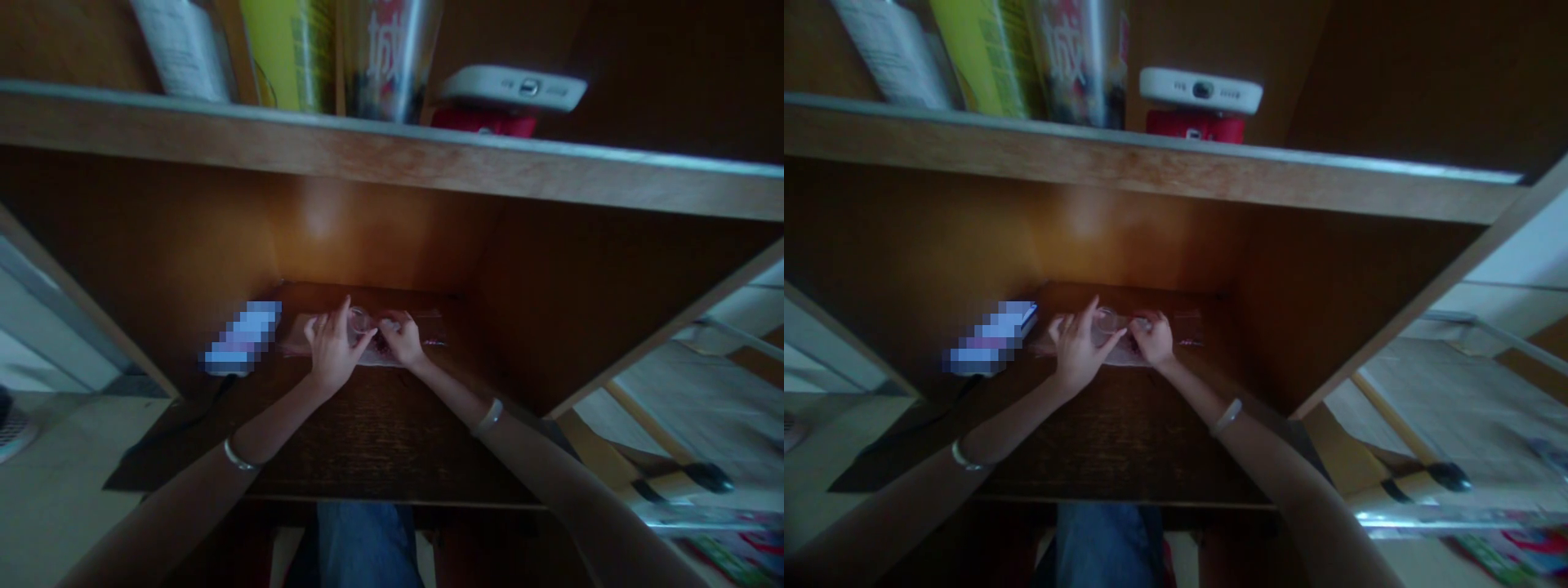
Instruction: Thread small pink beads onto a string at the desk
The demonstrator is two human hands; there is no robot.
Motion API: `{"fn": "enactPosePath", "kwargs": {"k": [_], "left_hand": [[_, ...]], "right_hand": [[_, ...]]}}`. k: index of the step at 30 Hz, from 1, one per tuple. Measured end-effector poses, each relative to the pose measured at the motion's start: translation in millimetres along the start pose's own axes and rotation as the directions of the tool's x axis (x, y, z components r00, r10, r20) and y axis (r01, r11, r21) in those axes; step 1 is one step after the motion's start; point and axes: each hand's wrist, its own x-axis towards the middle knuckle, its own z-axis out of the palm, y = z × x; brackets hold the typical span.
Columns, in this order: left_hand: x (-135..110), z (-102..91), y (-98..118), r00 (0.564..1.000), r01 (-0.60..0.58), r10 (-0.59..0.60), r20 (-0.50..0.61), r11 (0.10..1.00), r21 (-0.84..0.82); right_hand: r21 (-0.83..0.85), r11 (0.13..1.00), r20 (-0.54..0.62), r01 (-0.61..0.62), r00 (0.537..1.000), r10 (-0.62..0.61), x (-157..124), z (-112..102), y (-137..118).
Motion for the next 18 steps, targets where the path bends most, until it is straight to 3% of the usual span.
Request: {"fn": "enactPosePath", "kwargs": {"k": [3, 7, 12, 18], "left_hand": [[0.8, 1.2, -2.5, 1.000, 0.013, -0.014, -0.021, 1.000, -0.006], [0.6, 2.4, -3.4, 1.000, 0.016, -0.017, -0.022, 1.000, -0.004], [0.1, 3.8, -3.8, 1.000, 0.017, -0.018, -0.021, 1.000, -0.009], [0.4, 3.0, -3.0, 1.000, -0.004, 0.004, -0.018, 1.000, 0.004]], "right_hand": [[-0.371, 0.927, 0.239, 0.054, 0.970, 0.039, 12.0, 3.5, -1.0], [-0.538, 0.818, 0.407, 0.202, 0.913, 0.042, 18.9, 9.8, -6.6], [-0.569, 0.791, 0.427, 0.225, 0.903, 0.050, 20.4, 13.3, -11.2], [-0.465, 0.874, 0.346, 0.139, 0.938, 0.034, 27.2, 12.8, -13.9]]}}
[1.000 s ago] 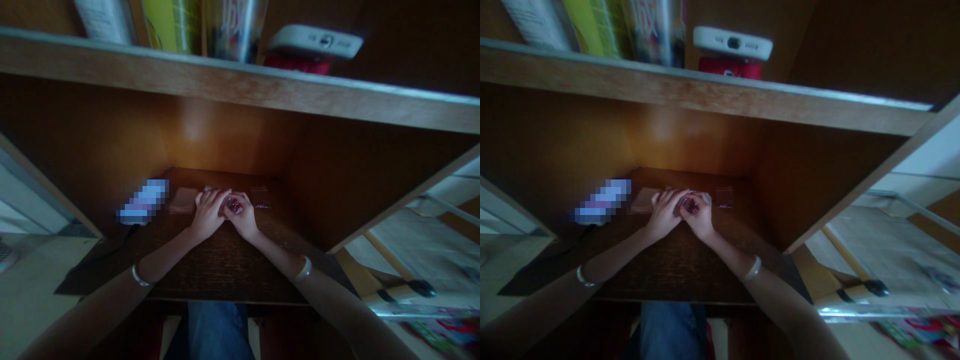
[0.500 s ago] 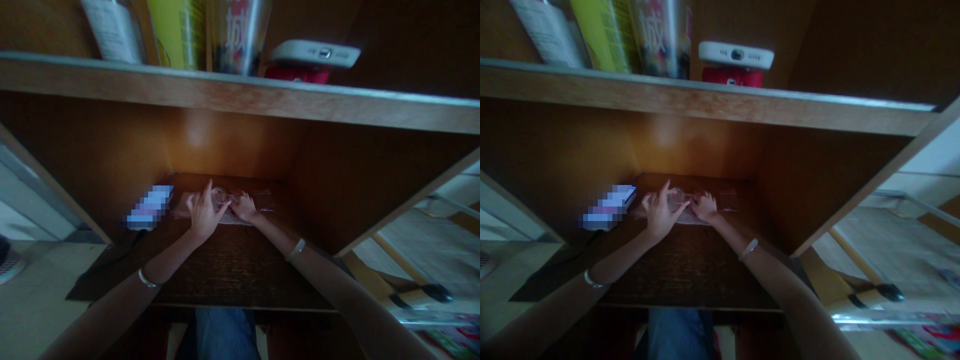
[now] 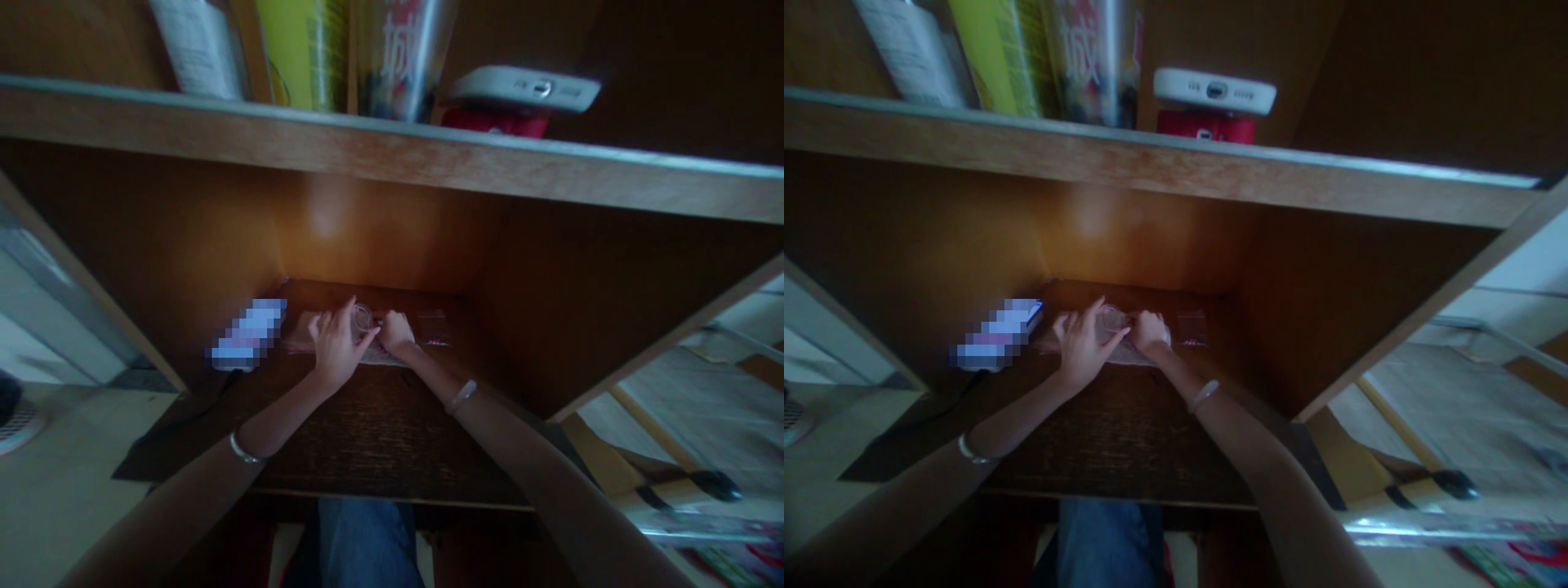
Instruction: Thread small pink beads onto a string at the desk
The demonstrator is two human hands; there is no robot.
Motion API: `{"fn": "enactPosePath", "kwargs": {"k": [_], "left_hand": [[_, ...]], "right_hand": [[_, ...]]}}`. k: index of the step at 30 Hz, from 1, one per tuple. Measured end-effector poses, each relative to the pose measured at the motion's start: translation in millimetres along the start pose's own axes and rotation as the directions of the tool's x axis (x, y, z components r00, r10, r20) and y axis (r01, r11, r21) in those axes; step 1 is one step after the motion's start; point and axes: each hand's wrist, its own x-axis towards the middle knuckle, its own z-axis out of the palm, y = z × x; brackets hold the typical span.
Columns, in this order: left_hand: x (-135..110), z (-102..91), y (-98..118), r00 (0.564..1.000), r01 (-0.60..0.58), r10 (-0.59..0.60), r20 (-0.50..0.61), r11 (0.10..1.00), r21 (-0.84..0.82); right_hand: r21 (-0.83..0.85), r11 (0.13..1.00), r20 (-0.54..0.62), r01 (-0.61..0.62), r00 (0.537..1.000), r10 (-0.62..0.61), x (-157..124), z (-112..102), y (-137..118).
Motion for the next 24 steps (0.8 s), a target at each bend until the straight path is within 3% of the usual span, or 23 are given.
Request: {"fn": "enactPosePath", "kwargs": {"k": [5, 10, 13, 16, 20, 24], "left_hand": [[0.7, -0.8, 0.4, 1.000, -0.009, 0.009, 0.004, 1.000, 0.006], [-0.2, -0.8, 0.2, 0.999, -0.006, 0.006, 0.032, 1.000, 0.018], [-0.6, -1.4, 0.2, 0.997, 0.005, -0.007, 0.072, 1.000, 0.031], [-0.5, -2.1, 0.3, 0.996, 0.019, -0.022, 0.081, 0.999, 0.039], [0.0, -2.0, -0.9, 0.996, 0.056, -0.059, 0.060, 0.997, 0.048], [0.4, -0.6, -3.4, 0.994, 0.084, -0.087, 0.070, 0.995, 0.048]], "right_hand": [[0.147, 0.987, -0.016, -0.067, 0.997, 0.070, 12.7, 7.8, 11.3], [0.260, 0.965, -0.092, -0.046, 0.993, 0.072, 16.6, 15.5, 24.4], [0.457, 0.889, -0.195, 0.007, 0.976, 0.093, 18.9, 14.9, 27.3], [0.624, 0.778, -0.220, 0.070, 0.971, 0.090, 22.4, 7.6, 23.9], [0.666, 0.726, -0.183, 0.172, 0.981, -0.065, 18.9, -10.8, 11.1], [0.594, 0.749, -0.124, 0.292, 0.954, -0.274, 5.5, -25.8, -5.0]]}}
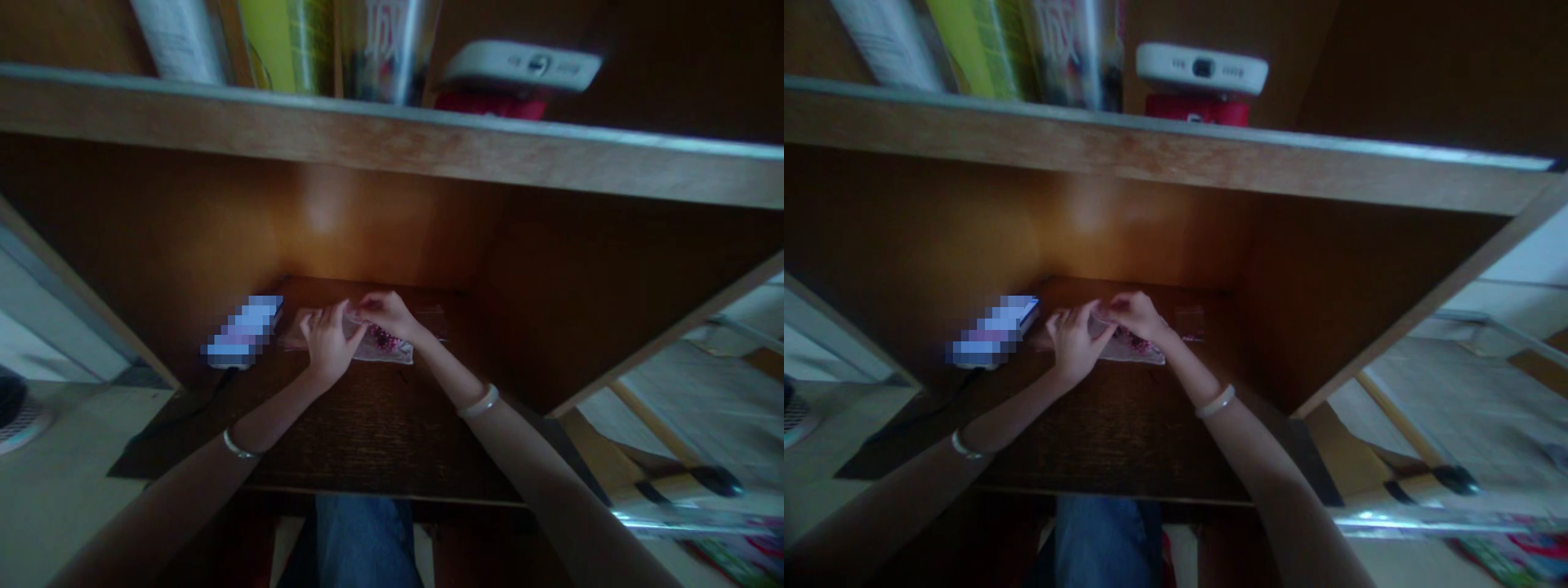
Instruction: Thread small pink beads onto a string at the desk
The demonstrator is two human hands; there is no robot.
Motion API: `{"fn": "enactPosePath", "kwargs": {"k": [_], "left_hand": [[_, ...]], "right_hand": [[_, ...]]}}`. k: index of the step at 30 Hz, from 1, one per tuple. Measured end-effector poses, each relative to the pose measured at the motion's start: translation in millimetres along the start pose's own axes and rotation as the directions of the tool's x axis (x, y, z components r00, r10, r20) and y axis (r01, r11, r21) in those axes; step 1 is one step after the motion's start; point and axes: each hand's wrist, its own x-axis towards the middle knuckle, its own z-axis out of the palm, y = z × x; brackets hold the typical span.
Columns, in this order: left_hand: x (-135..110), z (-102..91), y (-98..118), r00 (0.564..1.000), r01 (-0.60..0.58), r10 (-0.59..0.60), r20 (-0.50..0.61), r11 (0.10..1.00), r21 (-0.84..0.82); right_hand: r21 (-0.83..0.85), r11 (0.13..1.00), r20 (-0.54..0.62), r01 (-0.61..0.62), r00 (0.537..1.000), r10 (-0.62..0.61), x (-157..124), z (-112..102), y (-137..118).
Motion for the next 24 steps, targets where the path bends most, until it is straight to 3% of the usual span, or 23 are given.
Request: {"fn": "enactPosePath", "kwargs": {"k": [6, 9, 12, 15, 18, 24], "left_hand": [[1.2, -0.6, -0.3, 1.000, -0.008, 0.009, 0.024, 1.000, -0.023], [1.9, -1.8, 0.2, 1.000, -0.002, 0.002, 0.002, 1.000, -0.030], [2.3, -2.9, 1.4, 1.000, -0.005, 0.005, -0.015, 1.000, -0.029], [2.6, -3.2, 2.4, 1.000, -0.005, 0.005, -0.022, 0.999, -0.033], [3.1, -2.5, 2.0, 1.000, -0.007, 0.006, -0.022, 0.999, -0.037], [3.2, -1.8, 1.3, 0.999, -0.030, 0.029, -0.018, 0.999, -0.015]], "right_hand": [[-0.001, 1.000, 0.026, 0.006, 1.000, -0.006, -2.8, 8.0, -7.1], [0.030, 1.000, -0.109, 0.003, 0.994, 0.000, 0.1, 7.5, 0.9], [-0.153, 0.987, -0.183, -0.044, 0.983, 0.015, -1.2, 5.8, 6.7], [-0.460, 0.871, -0.066, -0.175, 0.984, 0.163, -8.2, 8.7, 7.2], [-0.624, 0.750, 0.065, -0.218, 0.942, 0.328, -15.1, 15.9, 6.6], [-0.737, 0.655, 0.070, -0.168, 0.945, 0.321, -17.5, 20.9, 6.0]]}}
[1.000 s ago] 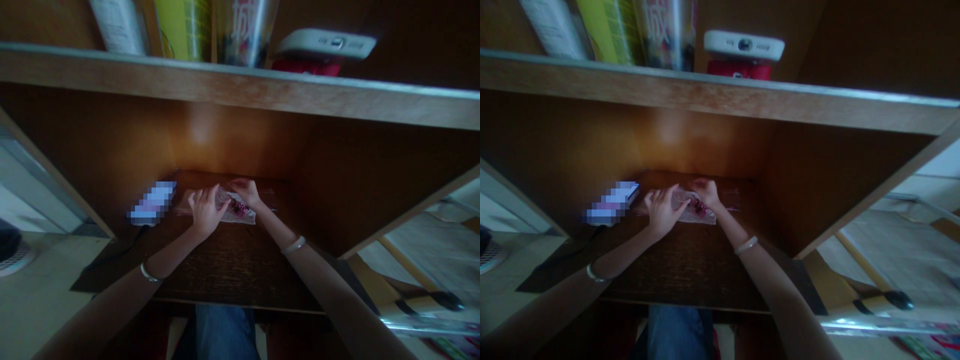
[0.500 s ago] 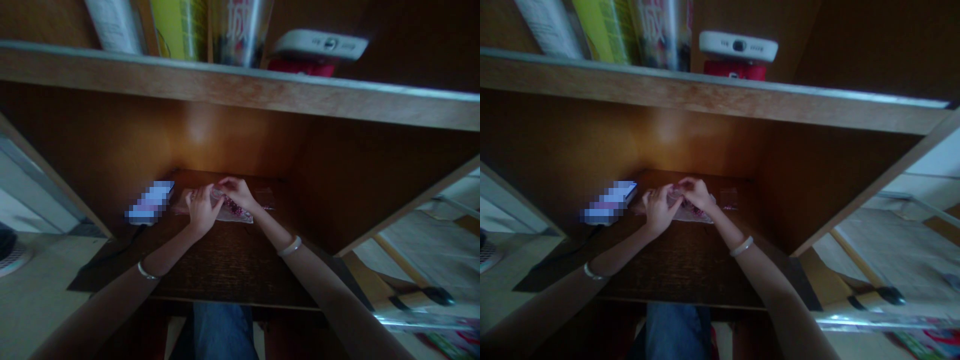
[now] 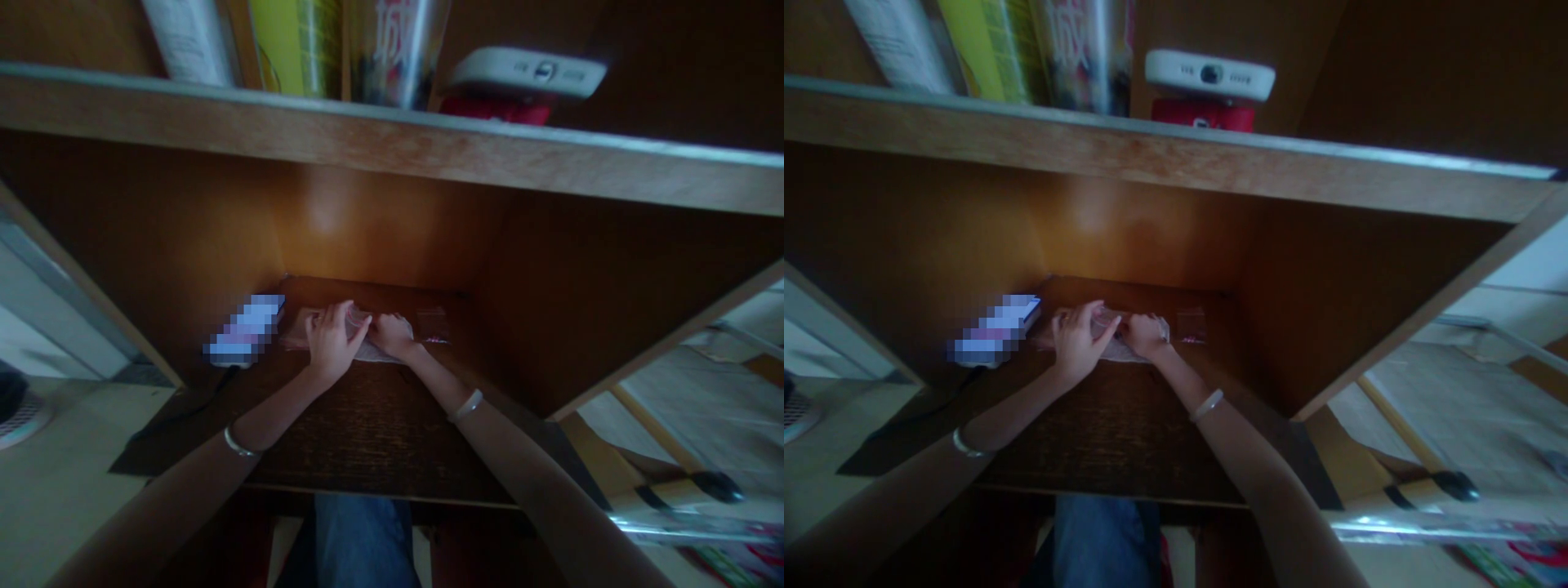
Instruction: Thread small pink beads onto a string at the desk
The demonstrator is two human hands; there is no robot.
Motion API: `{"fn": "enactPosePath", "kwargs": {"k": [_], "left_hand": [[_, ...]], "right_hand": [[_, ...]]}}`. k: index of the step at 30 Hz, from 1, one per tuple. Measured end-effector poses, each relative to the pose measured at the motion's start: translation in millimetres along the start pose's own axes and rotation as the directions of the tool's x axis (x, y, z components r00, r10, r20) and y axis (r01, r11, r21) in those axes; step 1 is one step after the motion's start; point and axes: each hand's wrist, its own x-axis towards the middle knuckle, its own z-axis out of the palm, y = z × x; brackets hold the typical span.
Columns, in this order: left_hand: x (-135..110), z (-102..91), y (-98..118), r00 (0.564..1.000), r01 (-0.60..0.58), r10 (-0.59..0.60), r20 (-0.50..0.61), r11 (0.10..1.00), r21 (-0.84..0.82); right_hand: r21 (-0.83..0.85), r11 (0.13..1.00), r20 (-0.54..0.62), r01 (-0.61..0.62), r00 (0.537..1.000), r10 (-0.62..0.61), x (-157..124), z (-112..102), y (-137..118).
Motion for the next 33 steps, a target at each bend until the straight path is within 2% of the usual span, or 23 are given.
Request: {"fn": "enactPosePath", "kwargs": {"k": [5, 8, 12, 18, 22, 28, 33], "left_hand": [[-0.6, -0.8, 0.8, 1.000, -0.014, 0.014, 0.002, 1.000, -0.006], [-0.6, -0.8, 0.8, 1.000, -0.020, 0.020, 0.004, 1.000, -0.010], [-0.7, -0.9, 1.5, 1.000, -0.029, 0.029, 0.007, 0.999, -0.015], [-0.8, -1.6, 2.3, 0.999, -0.036, 0.036, 0.022, 0.999, -0.005], [-0.9, -0.5, 1.3, 0.998, -0.030, 0.029, 0.057, 0.999, 0.022], [-1.8, 2.1, -0.1, 0.996, -0.018, 0.015, 0.086, 0.999, 0.041], [-1.9, 2.4, -0.4, 0.994, -0.018, 0.011, 0.109, 0.998, 0.064]], "right_hand": [[-0.062, 0.997, -0.041, 0.043, 0.998, -0.046, -2.4, -5.3, -3.0], [-0.030, 1.000, -0.056, 0.004, 0.998, -0.006, -3.4, -5.4, -4.9], [0.094, 0.993, -0.063, -0.075, 0.995, 0.081, -1.8, 0.1, -6.6], [0.279, 0.956, -0.098, -0.088, 0.988, 0.120, 7.2, 13.1, -6.8], [0.413, 0.909, -0.145, -0.057, 0.981, 0.127, 8.6, 14.2, -5.2], [0.351, 0.932, -0.107, -0.093, 0.985, 0.139, 3.4, 8.4, -7.3], [0.355, 0.933, -0.100, -0.059, 0.990, 0.100, 5.6, 10.6, -5.6]]}}
